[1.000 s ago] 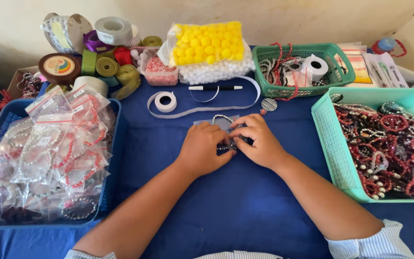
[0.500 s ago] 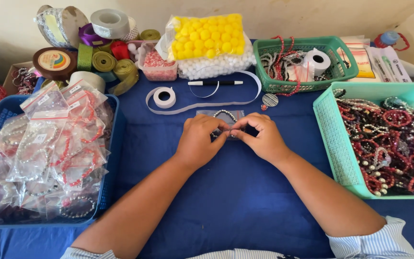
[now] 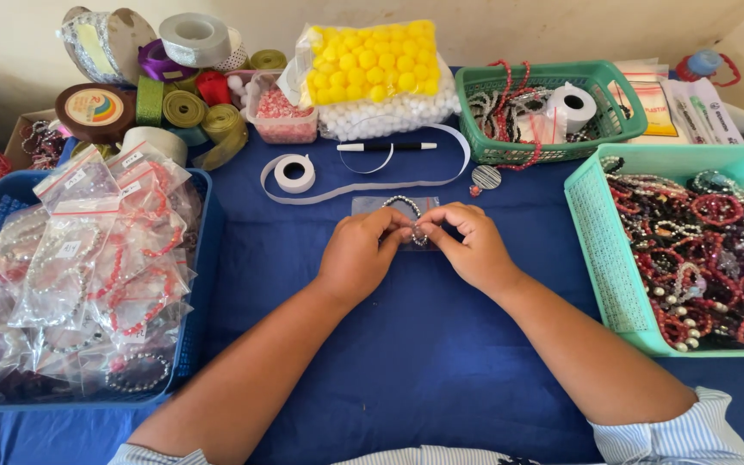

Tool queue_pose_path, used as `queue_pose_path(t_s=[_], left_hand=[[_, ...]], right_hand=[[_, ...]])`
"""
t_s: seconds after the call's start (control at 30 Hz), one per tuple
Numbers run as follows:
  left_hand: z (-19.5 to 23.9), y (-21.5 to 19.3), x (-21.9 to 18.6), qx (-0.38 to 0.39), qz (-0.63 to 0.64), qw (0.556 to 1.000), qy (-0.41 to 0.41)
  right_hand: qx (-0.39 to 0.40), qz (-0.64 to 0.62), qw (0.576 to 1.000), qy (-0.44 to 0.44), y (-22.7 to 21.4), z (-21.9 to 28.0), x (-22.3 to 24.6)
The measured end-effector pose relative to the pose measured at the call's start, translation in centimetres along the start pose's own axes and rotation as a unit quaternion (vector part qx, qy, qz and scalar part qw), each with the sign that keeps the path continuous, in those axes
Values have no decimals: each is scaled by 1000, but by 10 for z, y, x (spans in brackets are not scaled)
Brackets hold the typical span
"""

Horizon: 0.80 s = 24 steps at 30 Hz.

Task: Packaging handmade beaded bracelets into small individual plastic bags at a workstation.

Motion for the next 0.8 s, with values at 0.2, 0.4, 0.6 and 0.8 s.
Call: queue_pose_path(t_s=[0.2, 0.4, 0.6, 0.8], left_hand=[[1, 7, 7, 10, 24, 1000, 5], [1, 9, 10, 18, 8, 1000, -9], [0, 4, 1, 18, 32, 999, 7], [1, 7, 11, 25, 30, 999, -16]], right_hand=[[-10, -74, 997, 37, 2, 2, -4], [-4, -96, 992, 76, 2, 1, -4], [-3, -155, 979, 133, 8, 5, -29], [24, -189, 977, 97, 7, 2, -9]])
Point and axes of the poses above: each hand's wrist, its own z-axis away from the middle knuckle, its own y-axis out of the palm, x = y × z, the point moved 6 cm from there along -z, towards the middle knuckle, and after that the axes turned 5 degrees about x, right-handed, at the moved point
